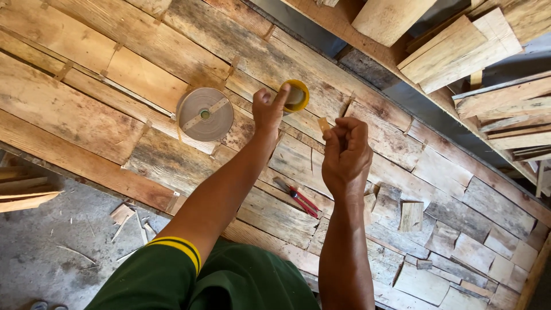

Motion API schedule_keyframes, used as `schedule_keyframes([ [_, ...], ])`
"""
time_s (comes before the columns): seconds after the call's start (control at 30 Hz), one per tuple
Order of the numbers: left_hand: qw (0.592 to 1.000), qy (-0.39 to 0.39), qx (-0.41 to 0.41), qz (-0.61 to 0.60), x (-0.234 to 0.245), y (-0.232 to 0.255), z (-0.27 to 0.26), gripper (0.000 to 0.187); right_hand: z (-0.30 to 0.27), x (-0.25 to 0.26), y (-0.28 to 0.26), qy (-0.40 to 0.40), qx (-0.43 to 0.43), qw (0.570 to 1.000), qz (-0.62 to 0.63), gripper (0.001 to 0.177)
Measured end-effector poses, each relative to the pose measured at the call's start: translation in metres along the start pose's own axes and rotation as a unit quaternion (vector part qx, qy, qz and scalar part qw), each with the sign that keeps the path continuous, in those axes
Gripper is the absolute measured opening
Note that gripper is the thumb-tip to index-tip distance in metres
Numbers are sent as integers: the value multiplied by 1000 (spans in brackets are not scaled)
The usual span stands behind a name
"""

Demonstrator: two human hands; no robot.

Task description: Applying and trimming small pieces of wood to create a mosaic-like surface on a wooden panel.

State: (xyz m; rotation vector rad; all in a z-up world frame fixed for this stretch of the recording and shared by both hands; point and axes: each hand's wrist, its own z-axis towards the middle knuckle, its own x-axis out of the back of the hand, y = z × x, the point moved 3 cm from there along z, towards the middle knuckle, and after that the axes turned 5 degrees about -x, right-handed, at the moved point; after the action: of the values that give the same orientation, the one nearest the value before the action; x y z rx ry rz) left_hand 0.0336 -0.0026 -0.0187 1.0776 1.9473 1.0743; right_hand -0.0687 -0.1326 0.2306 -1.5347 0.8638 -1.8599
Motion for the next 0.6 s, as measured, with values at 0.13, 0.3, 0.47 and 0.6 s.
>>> schedule_keyframes([
  [0.13, 985, 96, -141, 37, 16, 27, -33, 72, 11, -6, -7, -14, 42, 997, 64, 22],
  [0.3, 974, -140, -19, -177, 16, 84, -60, 70, 28, -22, 20, -49, 76, 992, 85, 24],
  [0.47, 956, -140, -97, -239, 8, 55, -20, 26, 45, -35, 65, -56, 61, 996, -37, 30],
  [0.6, 969, -111, -73, -207, 10, 46, -12, 17, 54, -31, 76, -55, 44, 995, -67, 33],
])
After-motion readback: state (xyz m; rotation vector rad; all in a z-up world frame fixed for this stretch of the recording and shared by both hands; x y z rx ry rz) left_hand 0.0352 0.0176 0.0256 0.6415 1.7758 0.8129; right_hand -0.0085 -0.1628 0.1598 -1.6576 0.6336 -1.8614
